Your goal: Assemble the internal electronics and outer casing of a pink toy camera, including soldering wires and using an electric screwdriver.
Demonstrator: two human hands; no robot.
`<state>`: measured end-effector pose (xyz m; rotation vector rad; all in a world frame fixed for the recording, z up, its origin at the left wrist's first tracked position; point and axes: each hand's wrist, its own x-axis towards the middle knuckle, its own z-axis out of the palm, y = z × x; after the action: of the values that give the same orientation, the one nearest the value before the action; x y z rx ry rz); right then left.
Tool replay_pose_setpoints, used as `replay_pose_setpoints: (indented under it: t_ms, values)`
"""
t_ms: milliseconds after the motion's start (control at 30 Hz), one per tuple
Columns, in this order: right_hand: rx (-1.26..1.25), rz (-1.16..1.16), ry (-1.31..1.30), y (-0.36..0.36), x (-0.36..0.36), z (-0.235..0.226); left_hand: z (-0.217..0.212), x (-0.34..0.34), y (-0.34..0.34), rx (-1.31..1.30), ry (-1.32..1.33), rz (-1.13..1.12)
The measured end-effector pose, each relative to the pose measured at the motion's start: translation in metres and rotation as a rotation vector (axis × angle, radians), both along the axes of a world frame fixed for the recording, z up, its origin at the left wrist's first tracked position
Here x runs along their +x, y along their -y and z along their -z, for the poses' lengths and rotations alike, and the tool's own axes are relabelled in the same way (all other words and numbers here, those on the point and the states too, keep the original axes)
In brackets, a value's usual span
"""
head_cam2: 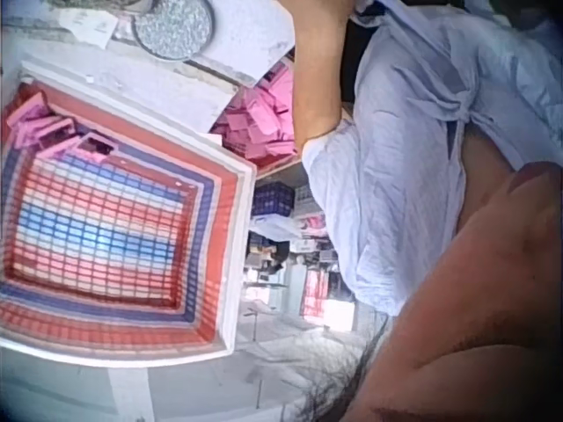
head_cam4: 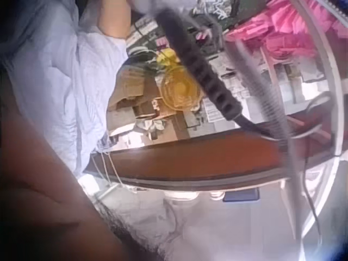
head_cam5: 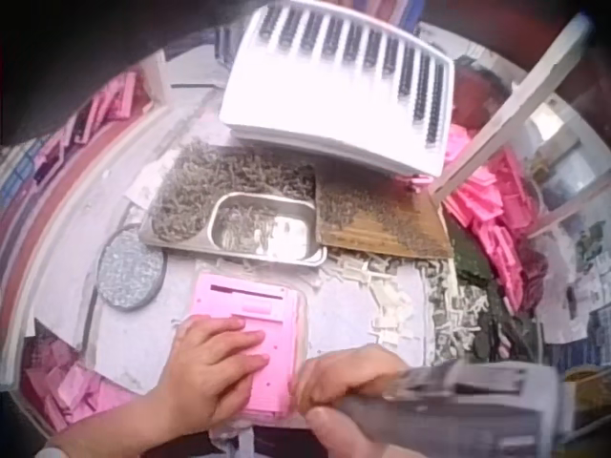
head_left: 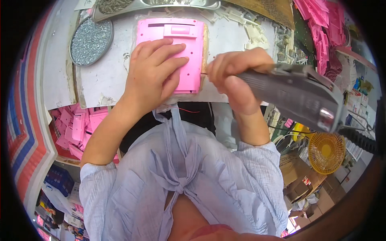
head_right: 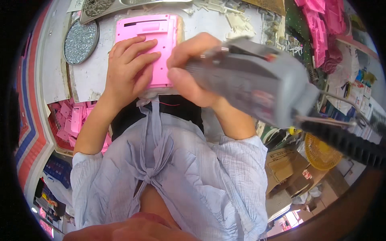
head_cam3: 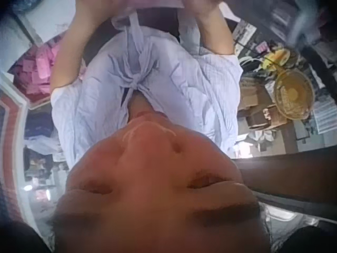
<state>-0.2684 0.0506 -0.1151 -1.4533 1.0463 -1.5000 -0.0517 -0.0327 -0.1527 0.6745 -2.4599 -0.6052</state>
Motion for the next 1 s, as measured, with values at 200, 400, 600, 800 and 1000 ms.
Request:
replay_pose_setpoints:
  t_ms: [200,400,600,800,1000]
  values:
    - [-0.064,0.032,0.302,0.009,-0.001,-0.046,-0.006,-0.013,0.041,-0.091,-0.044,-0.143]
    - [-0.174,-0.012,0.235,0.01,-0.015,-0.067,-0.053,0.021,0.056,-0.318,-0.132,0.035]
    - [-0.184,0.039,0.244,-0.003,-0.05,-0.049,0.017,0.255,-0.033,0.121,-0.368,-0.963]
    - [-0.109,-0.027,0.296,0.027,-0.02,-0.041,0.162,0.435,-0.244,1.138,-0.337,-1.736]
    - [-0.055,-0.083,0.318,0.063,0.027,-0.047,0.192,0.441,-0.247,0.754,-0.078,-1.893]
